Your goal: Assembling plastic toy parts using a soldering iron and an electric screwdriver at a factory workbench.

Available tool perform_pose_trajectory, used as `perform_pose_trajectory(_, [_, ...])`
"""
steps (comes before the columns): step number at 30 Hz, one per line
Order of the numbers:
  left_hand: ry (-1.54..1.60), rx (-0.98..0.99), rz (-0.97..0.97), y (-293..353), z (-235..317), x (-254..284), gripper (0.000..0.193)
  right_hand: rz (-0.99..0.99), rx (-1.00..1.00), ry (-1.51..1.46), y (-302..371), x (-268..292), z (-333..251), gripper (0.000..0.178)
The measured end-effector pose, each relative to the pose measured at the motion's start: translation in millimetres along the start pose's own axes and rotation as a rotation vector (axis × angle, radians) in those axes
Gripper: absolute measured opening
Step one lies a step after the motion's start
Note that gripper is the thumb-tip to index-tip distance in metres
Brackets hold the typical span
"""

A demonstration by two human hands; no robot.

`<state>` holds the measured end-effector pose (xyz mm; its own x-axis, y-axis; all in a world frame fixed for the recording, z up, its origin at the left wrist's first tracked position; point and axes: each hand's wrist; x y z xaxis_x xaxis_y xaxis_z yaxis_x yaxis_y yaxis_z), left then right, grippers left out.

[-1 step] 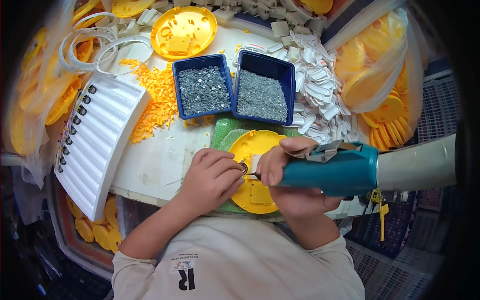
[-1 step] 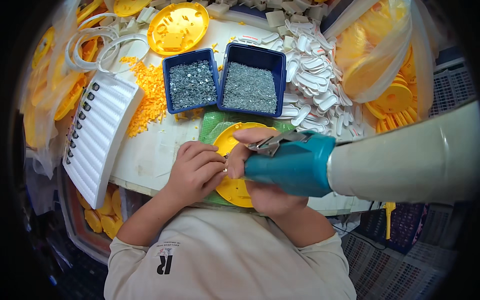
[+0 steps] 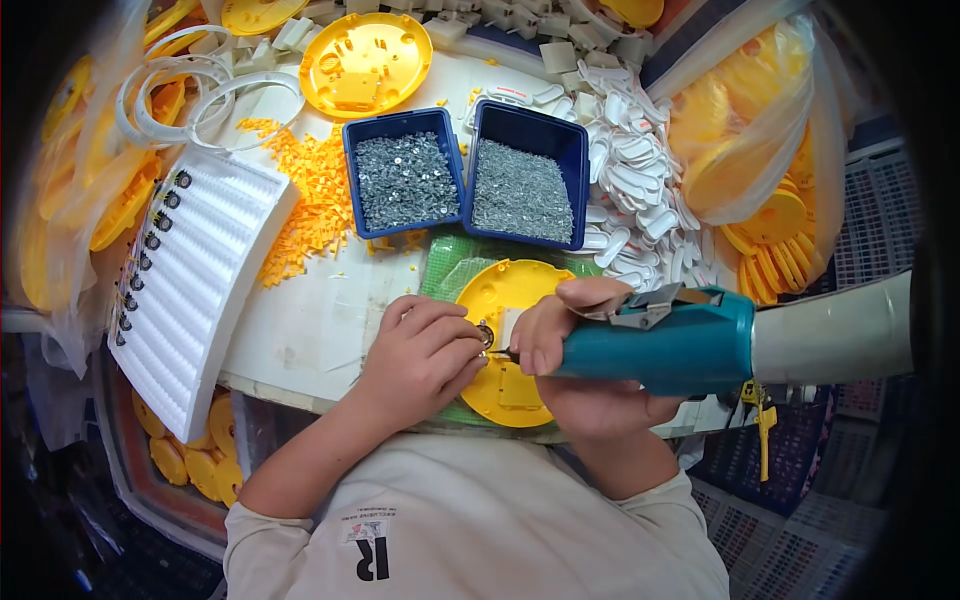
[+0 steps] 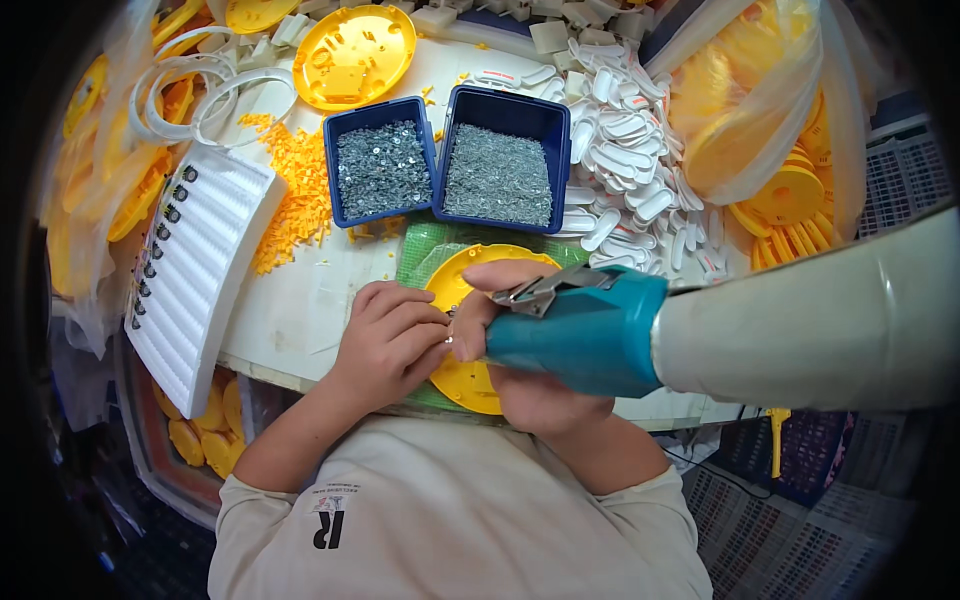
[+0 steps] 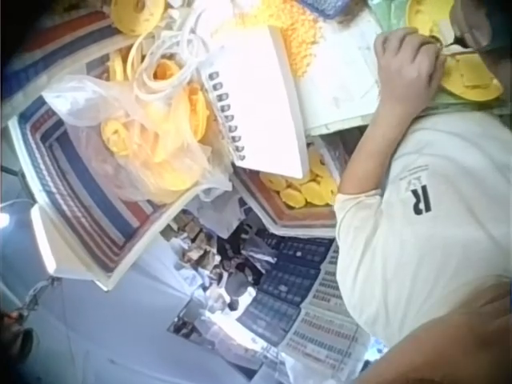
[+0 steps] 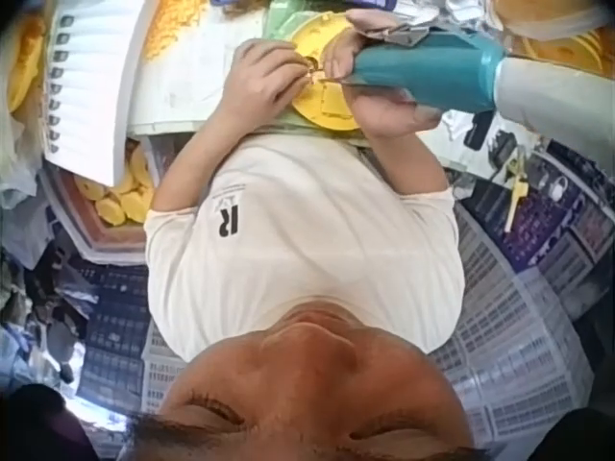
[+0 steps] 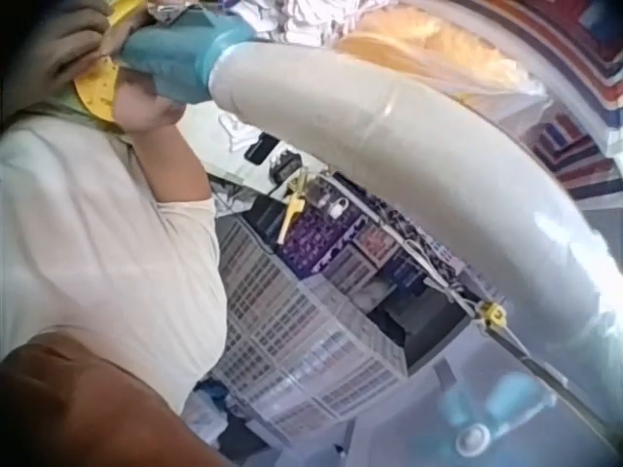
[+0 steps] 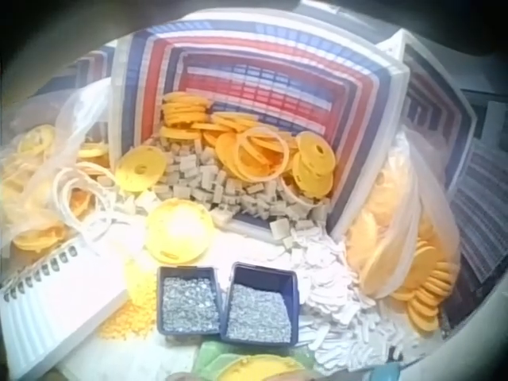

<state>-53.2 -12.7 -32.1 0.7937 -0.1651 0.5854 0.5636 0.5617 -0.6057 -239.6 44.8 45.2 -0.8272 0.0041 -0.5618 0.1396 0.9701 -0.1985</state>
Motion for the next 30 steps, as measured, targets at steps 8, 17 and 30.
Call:
perform_pose_trajectory(8, [-0.082,-0.009,-0.021,0.0,3.8,-0.5,0.017,-0.016,-0.039,-0.008,3.9,-0.2,2.7,0.086])
perform_pose_trajectory(17, [-0.083,-0.003,-0.004,-2.3,5.5,-1.0,0.017,0.001,-0.032,0.011,5.9,-1.0,3.1,0.084])
perform_pose_trajectory(30, [-0.028,0.115,-0.127,-6.0,1.3,15.4,0.048,0.017,0.032,0.001,6.5,9.8,12.4,0.097])
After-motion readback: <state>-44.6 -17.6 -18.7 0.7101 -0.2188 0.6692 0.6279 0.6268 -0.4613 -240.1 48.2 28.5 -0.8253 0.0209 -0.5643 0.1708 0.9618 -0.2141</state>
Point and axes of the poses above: each hand's wrist, its own y-axis away from the middle knuckle, its own x-axis out of the back of the hand, z = x × y, and after that the axes turned 6 degrees about z, right-handed
